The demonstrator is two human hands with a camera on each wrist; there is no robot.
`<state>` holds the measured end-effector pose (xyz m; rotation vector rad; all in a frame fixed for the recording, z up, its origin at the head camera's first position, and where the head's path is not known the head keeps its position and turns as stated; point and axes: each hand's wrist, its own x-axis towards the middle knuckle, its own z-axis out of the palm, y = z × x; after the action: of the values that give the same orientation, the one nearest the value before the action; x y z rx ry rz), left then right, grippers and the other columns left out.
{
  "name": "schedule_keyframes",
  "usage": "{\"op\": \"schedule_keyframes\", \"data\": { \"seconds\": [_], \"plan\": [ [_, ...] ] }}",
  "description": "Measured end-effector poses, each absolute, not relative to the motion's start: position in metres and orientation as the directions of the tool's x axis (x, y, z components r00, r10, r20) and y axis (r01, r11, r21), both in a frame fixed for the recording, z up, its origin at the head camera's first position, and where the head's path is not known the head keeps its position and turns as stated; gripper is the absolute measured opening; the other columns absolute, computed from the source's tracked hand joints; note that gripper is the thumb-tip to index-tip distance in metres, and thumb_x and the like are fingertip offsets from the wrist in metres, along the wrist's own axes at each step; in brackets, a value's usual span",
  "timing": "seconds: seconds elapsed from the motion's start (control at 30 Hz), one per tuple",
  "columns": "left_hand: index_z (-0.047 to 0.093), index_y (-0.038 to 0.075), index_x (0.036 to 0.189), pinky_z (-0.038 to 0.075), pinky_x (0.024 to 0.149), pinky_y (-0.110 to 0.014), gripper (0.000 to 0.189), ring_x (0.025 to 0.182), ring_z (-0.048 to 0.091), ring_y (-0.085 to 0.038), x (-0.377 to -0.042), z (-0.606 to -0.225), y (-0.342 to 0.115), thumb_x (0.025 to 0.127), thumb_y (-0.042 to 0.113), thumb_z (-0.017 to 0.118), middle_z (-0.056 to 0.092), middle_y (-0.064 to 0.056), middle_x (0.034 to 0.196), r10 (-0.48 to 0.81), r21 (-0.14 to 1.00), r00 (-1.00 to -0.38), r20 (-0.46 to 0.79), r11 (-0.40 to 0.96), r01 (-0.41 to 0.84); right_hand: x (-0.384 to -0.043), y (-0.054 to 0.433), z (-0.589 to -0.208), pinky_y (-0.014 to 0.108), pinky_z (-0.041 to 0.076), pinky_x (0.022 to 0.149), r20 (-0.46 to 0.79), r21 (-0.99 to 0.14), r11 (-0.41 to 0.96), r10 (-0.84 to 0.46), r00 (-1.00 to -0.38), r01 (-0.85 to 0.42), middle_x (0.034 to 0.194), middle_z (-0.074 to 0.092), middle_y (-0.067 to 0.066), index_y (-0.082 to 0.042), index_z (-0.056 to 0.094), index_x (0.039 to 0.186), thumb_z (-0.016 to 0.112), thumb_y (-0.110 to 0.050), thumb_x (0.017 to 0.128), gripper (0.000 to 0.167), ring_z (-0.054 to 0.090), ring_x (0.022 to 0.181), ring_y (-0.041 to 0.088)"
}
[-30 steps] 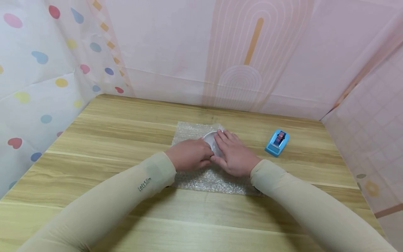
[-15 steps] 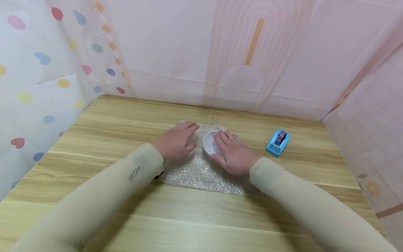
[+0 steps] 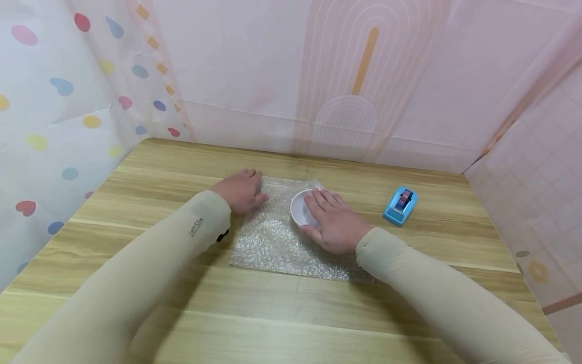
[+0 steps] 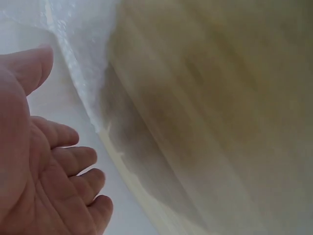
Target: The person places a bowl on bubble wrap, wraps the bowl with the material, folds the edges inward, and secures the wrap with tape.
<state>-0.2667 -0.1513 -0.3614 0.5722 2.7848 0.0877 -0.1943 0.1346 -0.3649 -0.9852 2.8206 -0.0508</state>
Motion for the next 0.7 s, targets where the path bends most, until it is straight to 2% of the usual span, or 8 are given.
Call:
{"op": "schedule_keyframes", "data": {
  "seconds": [0.17, 0.37, 0.7],
  "plan": [
    [0.021, -0.006, 0.164, 0.014, 0.133, -0.054, 0.083, 0.162, 0.017, -0.044, -0.2704, -0.3610, -0.1518, 0.110, 0.052, 0.045, 0.019, -0.027, 0.172, 0.336, 0.096, -0.884, -0.326, 0.942, 0.323, -0.1933, 0.1326, -0.3645, 0.053, 0.013, 0.134, -0.138, -0.075, 0.781, -0.624, -0.769, -0.620, 0.176, 0.012, 0.020, -0.007, 0.012, 0.170, 0.030, -0.060, 0.110, 0.081, 0.008, 0.165, 0.036],
    [0.025, -0.009, 0.162, 0.020, 0.131, -0.056, 0.085, 0.159, 0.024, -0.047, -0.2714, -0.3612, -0.1502, 0.110, 0.055, 0.044, 0.025, -0.029, 0.170, 0.291, 0.056, -0.897, -0.333, 0.956, 0.289, -0.1930, 0.1320, -0.3654, 0.053, 0.013, 0.134, -0.143, -0.069, 0.783, -0.621, -0.771, -0.618, 0.177, 0.011, 0.019, -0.008, 0.012, 0.170, 0.030, -0.059, 0.110, 0.081, 0.008, 0.165, 0.036],
    [0.023, -0.009, 0.163, 0.018, 0.131, -0.059, 0.086, 0.159, 0.020, -0.049, -0.2730, -0.3642, -0.1532, 0.110, 0.057, 0.042, 0.020, -0.030, 0.171, 0.284, 0.051, -0.897, -0.337, 0.957, 0.284, -0.1915, 0.1304, -0.3633, 0.052, 0.012, 0.134, -0.142, -0.075, 0.787, -0.616, -0.775, -0.613, 0.177, 0.011, 0.018, -0.009, 0.012, 0.170, 0.031, -0.060, 0.110, 0.082, 0.007, 0.165, 0.034]
  ]
}}
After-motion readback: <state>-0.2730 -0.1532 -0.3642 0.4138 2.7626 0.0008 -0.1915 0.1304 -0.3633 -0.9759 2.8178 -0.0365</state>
